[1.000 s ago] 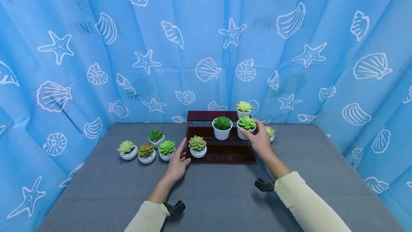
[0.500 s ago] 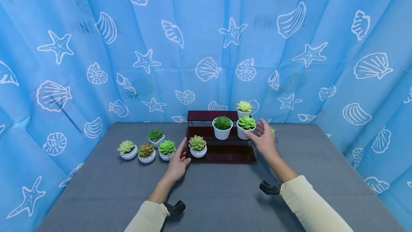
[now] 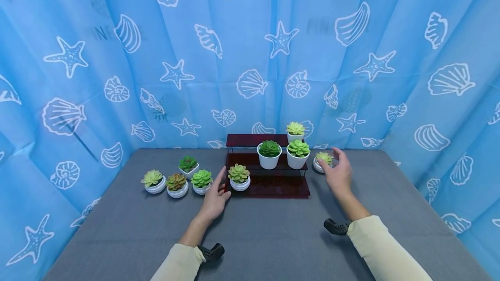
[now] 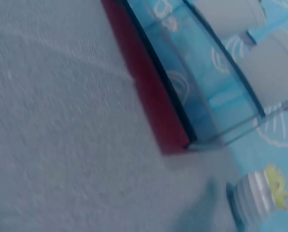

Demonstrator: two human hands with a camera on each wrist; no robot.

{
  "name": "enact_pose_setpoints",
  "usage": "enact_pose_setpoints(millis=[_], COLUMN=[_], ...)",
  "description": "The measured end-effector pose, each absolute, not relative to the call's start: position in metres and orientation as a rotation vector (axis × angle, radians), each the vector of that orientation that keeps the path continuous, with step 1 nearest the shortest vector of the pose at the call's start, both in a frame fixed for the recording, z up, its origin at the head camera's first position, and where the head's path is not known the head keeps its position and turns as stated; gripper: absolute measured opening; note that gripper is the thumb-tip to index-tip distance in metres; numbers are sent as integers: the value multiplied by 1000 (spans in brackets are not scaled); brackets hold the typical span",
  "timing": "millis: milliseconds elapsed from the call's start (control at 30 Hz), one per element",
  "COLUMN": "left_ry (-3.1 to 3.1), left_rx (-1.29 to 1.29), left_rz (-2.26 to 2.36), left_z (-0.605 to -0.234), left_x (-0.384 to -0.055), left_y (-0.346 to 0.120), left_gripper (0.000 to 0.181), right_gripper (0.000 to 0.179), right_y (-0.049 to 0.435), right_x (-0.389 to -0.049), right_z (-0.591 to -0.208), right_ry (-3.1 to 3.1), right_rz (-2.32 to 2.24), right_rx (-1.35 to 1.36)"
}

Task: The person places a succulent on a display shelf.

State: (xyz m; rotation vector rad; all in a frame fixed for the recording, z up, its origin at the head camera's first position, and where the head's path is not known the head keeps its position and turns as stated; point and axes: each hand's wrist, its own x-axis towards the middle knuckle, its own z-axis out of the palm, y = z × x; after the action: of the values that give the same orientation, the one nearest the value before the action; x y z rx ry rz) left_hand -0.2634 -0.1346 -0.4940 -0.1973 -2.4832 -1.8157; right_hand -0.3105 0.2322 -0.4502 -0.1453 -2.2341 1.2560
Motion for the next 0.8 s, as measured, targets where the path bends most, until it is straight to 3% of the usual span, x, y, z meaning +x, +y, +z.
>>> enact_pose_setpoints(millis=[400, 600, 800], left_ry=[-2476, -2488, -2486], left_rx=[-220, -239, -233], left_rz=[-1801, -1791, -1790], left_z=[-493, -493, -495], left_x=[-263, -264, -265], left_y=[-136, -136, -136], left_gripper=[80, 79, 78], right_gripper=[91, 90, 78], right_y=[252, 256, 256], right_x=[-329, -336, -340], right_z=[-454, -464, -473], right_ry=[-2571, -2627, -2614], right_rz=[1378, 1373, 1365], right_rx=[-251, -256, -322])
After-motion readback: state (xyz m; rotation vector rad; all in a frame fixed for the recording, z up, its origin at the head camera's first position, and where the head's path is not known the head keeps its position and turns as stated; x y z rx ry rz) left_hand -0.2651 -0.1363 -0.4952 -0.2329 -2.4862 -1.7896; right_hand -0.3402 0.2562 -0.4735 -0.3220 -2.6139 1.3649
